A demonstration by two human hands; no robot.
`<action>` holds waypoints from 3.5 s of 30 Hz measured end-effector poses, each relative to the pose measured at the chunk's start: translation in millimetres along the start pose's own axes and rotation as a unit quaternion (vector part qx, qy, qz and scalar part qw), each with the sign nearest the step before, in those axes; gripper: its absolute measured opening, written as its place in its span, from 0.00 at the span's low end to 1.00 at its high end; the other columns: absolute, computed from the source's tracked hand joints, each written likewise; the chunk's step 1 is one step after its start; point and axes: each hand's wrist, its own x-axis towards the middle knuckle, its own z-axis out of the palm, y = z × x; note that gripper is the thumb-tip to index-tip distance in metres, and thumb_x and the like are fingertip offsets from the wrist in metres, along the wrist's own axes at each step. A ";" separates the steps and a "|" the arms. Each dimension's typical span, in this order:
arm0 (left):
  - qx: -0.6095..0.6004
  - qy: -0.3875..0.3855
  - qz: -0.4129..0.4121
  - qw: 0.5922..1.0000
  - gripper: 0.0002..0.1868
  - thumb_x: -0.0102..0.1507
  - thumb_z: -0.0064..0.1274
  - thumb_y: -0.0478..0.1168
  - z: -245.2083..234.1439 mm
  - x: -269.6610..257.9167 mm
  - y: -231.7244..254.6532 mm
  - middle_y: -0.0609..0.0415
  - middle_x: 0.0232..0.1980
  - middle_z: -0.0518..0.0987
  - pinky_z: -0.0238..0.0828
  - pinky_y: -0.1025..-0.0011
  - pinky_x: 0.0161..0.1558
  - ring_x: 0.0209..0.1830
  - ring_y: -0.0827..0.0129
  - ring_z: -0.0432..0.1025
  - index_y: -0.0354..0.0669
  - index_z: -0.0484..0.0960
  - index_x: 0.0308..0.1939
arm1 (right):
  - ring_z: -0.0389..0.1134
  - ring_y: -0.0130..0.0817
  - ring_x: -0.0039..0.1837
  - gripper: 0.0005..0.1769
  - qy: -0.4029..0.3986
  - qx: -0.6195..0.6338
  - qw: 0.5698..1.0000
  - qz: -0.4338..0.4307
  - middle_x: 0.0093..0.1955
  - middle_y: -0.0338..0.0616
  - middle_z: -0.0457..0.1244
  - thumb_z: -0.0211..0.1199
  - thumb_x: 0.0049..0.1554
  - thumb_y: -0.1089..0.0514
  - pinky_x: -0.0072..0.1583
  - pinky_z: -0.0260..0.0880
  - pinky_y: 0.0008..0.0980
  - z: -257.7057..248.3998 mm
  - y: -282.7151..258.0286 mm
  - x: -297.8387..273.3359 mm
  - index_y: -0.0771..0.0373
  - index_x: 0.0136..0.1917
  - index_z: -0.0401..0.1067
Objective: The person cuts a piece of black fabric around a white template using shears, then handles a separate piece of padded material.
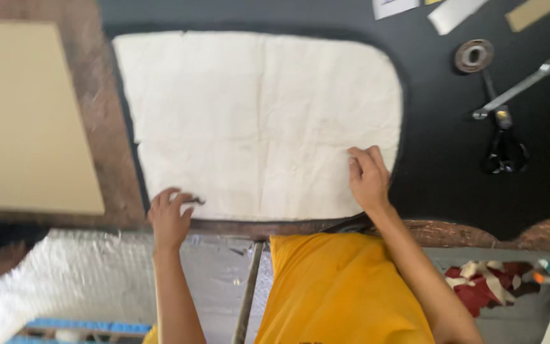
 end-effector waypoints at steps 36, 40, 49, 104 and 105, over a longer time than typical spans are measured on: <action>-0.077 0.203 -0.055 0.975 0.24 0.74 0.45 0.48 83.4 101.8 159.6 0.43 0.79 0.63 0.45 0.41 0.75 0.81 0.50 0.53 0.39 0.73 0.70 | 0.66 0.38 0.45 0.11 0.073 0.005 0.996 0.053 0.47 0.46 0.62 0.63 0.59 0.67 0.48 0.68 0.35 -42.0 62.0 -70.3 0.66 0.57 0.76; -0.271 0.175 -0.047 0.945 0.21 0.75 0.42 0.47 28.2 74.3 182.9 0.39 0.57 0.80 0.70 0.60 0.58 0.56 0.51 0.75 0.31 0.79 0.58 | 0.65 0.34 0.44 0.11 0.072 0.019 0.996 0.053 0.46 0.44 0.61 0.64 0.60 0.67 0.47 0.67 0.34 -57.3 56.5 -70.0 0.65 0.56 0.77; -0.494 -0.011 0.030 0.869 0.24 0.66 0.53 0.38 -113.5 -39.9 303.1 0.45 0.47 0.86 0.79 0.70 0.44 0.42 0.67 0.81 0.37 0.74 0.66 | 0.68 0.36 0.56 0.46 -0.032 0.061 0.997 -0.030 0.66 0.50 0.52 0.75 0.48 0.60 0.59 0.70 0.38 -159.1 -43.3 -41.7 0.55 0.77 0.60; -0.214 -0.185 0.414 0.865 0.41 0.52 0.64 0.27 3.0 -81.5 570.1 0.47 0.62 0.83 0.73 0.65 0.56 0.53 0.58 0.78 0.52 0.74 0.70 | 0.61 0.47 0.66 0.39 0.008 -0.030 0.999 0.035 0.63 0.53 0.60 0.82 0.41 0.51 0.63 0.61 0.43 -341.6 148.1 -118.0 0.62 0.64 0.72; -0.215 -0.180 0.425 0.861 0.41 0.52 0.64 0.27 0.1 -75.1 582.6 0.47 0.62 0.83 0.73 0.65 0.56 0.53 0.58 0.78 0.52 0.74 0.70 | 0.63 0.44 0.66 0.41 -0.042 0.088 0.995 0.021 0.62 0.53 0.61 0.80 0.41 0.55 0.64 0.65 0.38 -342.4 142.6 -109.7 0.69 0.64 0.68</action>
